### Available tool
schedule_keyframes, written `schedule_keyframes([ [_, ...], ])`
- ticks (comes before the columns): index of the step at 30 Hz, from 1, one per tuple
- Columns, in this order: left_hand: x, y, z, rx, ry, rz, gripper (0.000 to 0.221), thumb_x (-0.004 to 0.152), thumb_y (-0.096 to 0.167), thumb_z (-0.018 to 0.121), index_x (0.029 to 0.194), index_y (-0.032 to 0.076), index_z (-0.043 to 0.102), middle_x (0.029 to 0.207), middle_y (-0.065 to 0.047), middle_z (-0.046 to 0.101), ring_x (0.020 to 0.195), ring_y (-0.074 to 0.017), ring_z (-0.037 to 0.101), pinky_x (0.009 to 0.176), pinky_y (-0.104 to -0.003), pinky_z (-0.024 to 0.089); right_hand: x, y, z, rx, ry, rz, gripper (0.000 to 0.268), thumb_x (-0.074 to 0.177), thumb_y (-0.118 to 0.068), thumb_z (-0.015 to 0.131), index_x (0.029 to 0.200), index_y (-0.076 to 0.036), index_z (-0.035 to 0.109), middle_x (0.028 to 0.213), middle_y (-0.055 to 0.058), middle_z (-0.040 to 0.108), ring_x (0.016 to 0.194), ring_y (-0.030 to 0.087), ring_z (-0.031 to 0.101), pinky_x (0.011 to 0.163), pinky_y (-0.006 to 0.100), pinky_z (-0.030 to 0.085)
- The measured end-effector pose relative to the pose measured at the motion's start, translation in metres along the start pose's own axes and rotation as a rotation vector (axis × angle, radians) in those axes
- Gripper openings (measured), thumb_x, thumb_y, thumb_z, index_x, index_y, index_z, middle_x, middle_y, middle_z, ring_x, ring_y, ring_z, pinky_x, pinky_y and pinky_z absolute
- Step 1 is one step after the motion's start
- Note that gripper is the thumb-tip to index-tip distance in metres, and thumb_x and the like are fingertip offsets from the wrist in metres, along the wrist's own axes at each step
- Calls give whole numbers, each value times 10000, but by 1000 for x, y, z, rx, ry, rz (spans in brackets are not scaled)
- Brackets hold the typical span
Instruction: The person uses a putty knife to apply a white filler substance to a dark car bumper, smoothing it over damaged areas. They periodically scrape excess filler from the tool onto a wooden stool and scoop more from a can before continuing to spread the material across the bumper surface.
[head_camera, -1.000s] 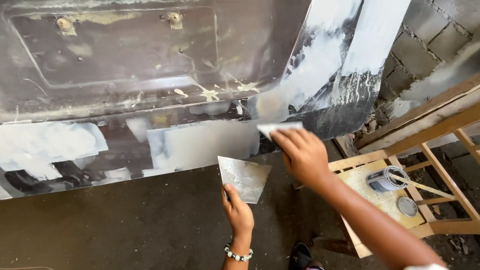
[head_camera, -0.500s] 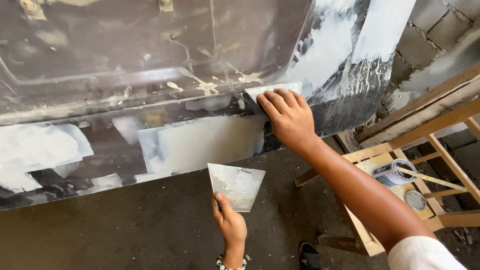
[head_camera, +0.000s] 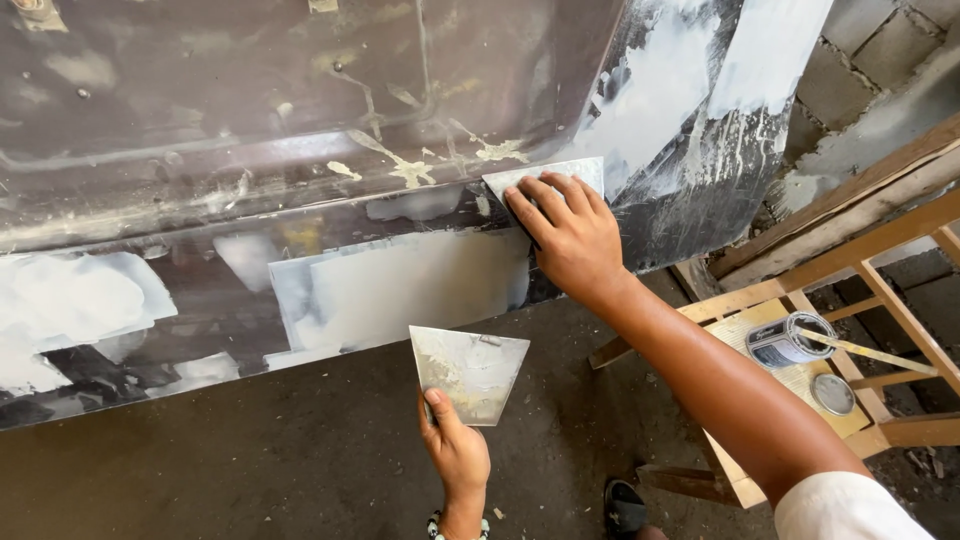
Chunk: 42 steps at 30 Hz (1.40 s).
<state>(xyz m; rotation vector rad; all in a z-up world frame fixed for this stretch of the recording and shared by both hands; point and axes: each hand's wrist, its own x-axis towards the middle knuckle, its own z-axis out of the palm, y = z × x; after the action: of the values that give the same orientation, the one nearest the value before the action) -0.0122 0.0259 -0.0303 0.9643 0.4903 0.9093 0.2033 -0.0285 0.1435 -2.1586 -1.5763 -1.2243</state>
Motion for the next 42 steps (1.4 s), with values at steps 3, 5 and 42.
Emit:
schedule_keyframes([
  [3,7,-3,0,-18,8,-39,528,1088,383,381,1341,-54,534,1225,-162,659,1098,-201,643,920,-323,521,-2,1,5,-4,18,10,512,823,-8,660,1330,-76,666,1308,90,653,1236,306,608,1047,469,498],
  [5,4,-7,-8,18,19,-29,524,1095,381,378,1331,-56,544,1218,-162,664,1090,-204,646,917,-323,522,-4,-6,5,5,9,24,512,823,-8,663,1330,-79,668,1307,87,654,1237,304,610,1048,463,500],
  [42,3,-11,-29,-48,21,-40,513,1103,378,369,1314,-62,528,1216,-174,644,1106,-205,632,930,-331,517,1,-38,15,-33,70,48,418,885,-58,626,1301,-38,665,1278,95,662,1195,292,614,1002,421,499],
])
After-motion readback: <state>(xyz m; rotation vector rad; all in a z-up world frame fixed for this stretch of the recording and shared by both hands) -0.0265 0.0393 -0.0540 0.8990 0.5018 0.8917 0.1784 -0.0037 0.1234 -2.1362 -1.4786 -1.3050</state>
